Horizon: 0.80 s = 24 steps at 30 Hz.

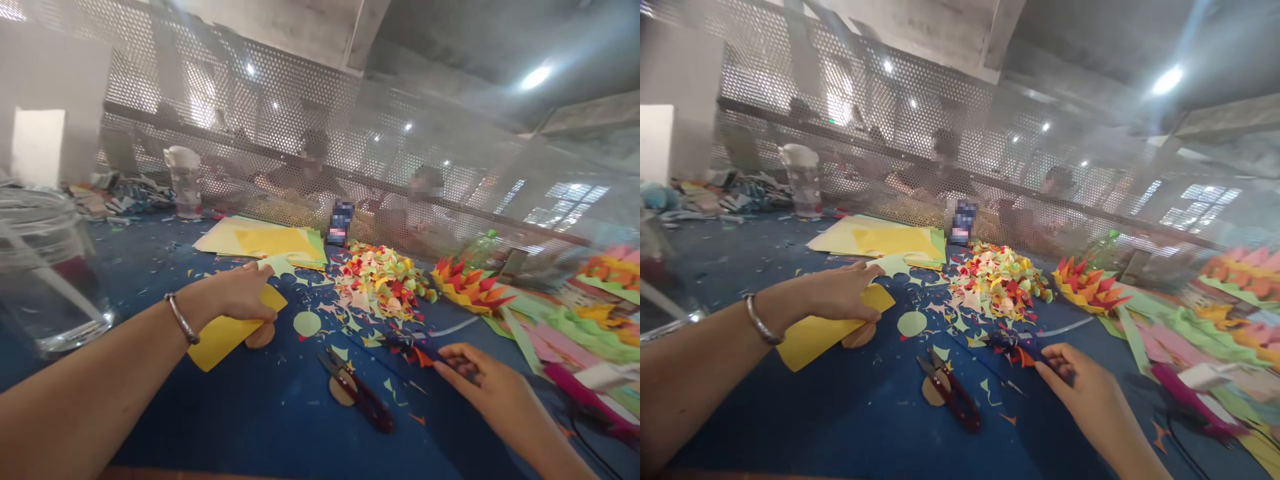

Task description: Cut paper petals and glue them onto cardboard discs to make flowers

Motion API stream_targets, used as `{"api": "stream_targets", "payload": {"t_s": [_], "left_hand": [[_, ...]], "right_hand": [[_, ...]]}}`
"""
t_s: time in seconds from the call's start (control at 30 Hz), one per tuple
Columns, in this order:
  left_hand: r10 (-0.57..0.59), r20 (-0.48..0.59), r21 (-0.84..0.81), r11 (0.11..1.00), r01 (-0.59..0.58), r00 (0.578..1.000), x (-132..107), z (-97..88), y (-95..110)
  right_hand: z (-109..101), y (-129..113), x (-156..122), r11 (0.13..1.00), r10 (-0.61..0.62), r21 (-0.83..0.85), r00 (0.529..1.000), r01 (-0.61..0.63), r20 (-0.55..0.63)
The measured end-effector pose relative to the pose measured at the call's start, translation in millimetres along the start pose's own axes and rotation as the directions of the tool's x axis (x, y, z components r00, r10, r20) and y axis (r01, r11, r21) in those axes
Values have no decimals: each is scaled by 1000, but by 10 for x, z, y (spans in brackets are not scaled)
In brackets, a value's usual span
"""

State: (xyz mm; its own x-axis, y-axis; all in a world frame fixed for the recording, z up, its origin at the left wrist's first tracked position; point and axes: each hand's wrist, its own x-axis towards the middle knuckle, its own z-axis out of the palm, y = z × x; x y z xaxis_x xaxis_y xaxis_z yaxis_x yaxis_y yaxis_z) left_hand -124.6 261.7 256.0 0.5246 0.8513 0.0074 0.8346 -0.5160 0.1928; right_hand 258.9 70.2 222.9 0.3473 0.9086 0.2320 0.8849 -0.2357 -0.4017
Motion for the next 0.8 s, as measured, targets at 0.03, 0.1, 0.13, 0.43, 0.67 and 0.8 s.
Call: {"api": "stream_targets", "payload": {"t_s": [0.03,0.1,0.13,0.43,0.67,0.8], "left_hand": [[-9,12,14,1000,9,1000,-4,-5,26],[-23,37,38,999,21,999,-14,-20,68],[-20,43,44,999,18,999,-19,-29,79],[118,-48,28,993,-117,992,-22,-100,65],[537,-141,-181,812,-555,832,-81,12,708],[644,-99,-237,725,-647,758,-33,102,1096]], "right_hand": [[-2,-1,8,1000,1,5,1000,-1,-9],[-3,-7,20,1000,-6,6,1000,6,-19],[-2,-10,23,1000,-14,3,1000,14,-20],[-15,-38,43,997,-18,73,998,22,-54],[-217,21,96,974,44,228,982,-1,-182],[-269,58,86,958,65,288,978,-4,-200]]}}
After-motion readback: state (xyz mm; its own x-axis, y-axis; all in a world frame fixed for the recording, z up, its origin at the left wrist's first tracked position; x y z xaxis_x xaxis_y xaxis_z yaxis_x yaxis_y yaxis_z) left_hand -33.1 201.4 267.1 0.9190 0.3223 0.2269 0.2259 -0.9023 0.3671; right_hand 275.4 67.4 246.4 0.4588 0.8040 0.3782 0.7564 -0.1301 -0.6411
